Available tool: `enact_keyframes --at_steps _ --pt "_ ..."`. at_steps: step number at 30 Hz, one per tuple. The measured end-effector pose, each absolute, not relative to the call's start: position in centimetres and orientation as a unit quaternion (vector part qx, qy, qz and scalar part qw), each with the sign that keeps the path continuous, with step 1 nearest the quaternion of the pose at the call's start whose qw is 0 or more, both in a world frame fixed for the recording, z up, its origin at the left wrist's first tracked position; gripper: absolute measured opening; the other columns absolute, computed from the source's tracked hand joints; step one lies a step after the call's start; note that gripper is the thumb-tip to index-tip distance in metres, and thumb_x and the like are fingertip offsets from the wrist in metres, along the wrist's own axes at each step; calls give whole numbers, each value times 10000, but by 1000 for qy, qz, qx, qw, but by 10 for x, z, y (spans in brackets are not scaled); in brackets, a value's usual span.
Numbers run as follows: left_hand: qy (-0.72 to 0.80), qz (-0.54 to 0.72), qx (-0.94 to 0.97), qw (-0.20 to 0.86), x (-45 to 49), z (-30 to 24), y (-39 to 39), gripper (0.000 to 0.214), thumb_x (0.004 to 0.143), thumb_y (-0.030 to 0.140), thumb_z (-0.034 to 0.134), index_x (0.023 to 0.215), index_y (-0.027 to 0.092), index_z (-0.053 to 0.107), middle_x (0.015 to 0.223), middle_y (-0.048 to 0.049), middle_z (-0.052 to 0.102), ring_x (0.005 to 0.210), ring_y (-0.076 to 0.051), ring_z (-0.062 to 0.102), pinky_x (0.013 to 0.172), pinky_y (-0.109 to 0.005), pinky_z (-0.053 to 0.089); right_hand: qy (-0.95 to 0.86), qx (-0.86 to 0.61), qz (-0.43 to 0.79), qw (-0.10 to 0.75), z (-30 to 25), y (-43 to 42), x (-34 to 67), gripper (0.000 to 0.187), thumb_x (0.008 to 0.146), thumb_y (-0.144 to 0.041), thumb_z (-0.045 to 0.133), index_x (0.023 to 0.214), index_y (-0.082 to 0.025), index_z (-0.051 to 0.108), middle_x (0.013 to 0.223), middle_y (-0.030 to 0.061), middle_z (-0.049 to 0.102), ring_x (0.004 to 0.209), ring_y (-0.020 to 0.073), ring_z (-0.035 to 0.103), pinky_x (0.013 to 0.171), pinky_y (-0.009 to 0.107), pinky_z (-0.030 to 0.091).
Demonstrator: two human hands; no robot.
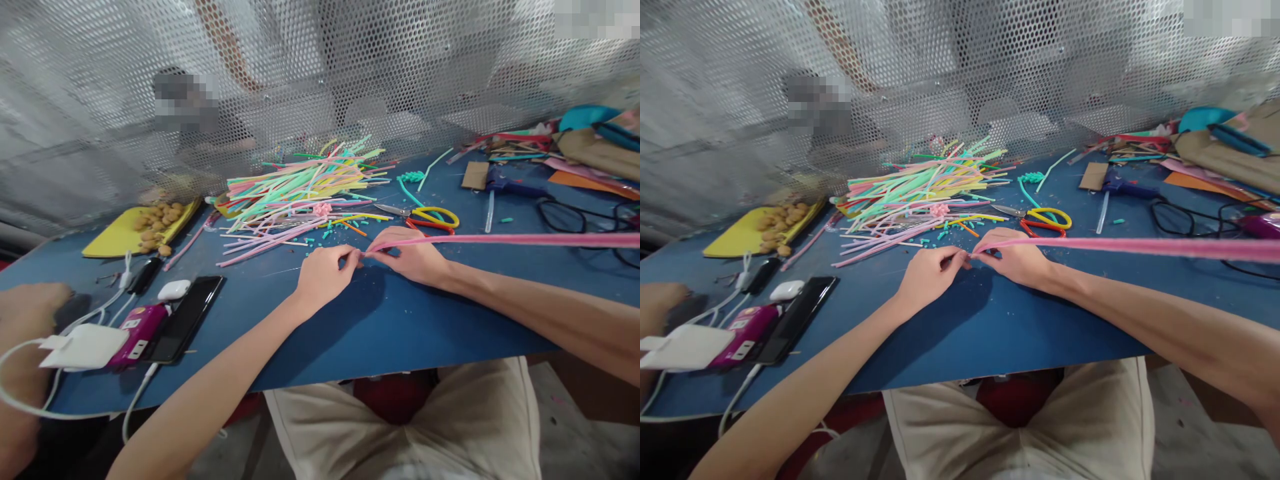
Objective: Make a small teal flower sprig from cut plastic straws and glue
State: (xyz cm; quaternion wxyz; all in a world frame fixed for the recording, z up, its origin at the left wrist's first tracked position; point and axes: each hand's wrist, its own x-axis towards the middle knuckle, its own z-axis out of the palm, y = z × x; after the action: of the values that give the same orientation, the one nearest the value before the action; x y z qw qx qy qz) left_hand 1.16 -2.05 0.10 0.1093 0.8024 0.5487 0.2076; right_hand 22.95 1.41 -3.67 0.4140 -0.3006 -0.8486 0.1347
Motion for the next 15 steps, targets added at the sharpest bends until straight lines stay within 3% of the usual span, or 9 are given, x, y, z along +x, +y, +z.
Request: enact_keyframes --at_steps 9,15 --pt "528 216 814 105 11 -5 -18 290 1024 354 518 947 283 789 917 9 811 824 -184 740 714 -280 476 -846 -298 138 421 -39 15 229 119 948 -300 680 896 -220 752 892 47 779 868 219 707 857 401 566" --pt "517 228 816 123 11 -1 -17 298 1017 348 537 905 220 782 847 -22 800 714 -169 716 664 -284 464 -839 -309 123 430 -39 14 227 105 932 -287 691 873 -210 730 869 57 763 831 219 698 807 394 564"
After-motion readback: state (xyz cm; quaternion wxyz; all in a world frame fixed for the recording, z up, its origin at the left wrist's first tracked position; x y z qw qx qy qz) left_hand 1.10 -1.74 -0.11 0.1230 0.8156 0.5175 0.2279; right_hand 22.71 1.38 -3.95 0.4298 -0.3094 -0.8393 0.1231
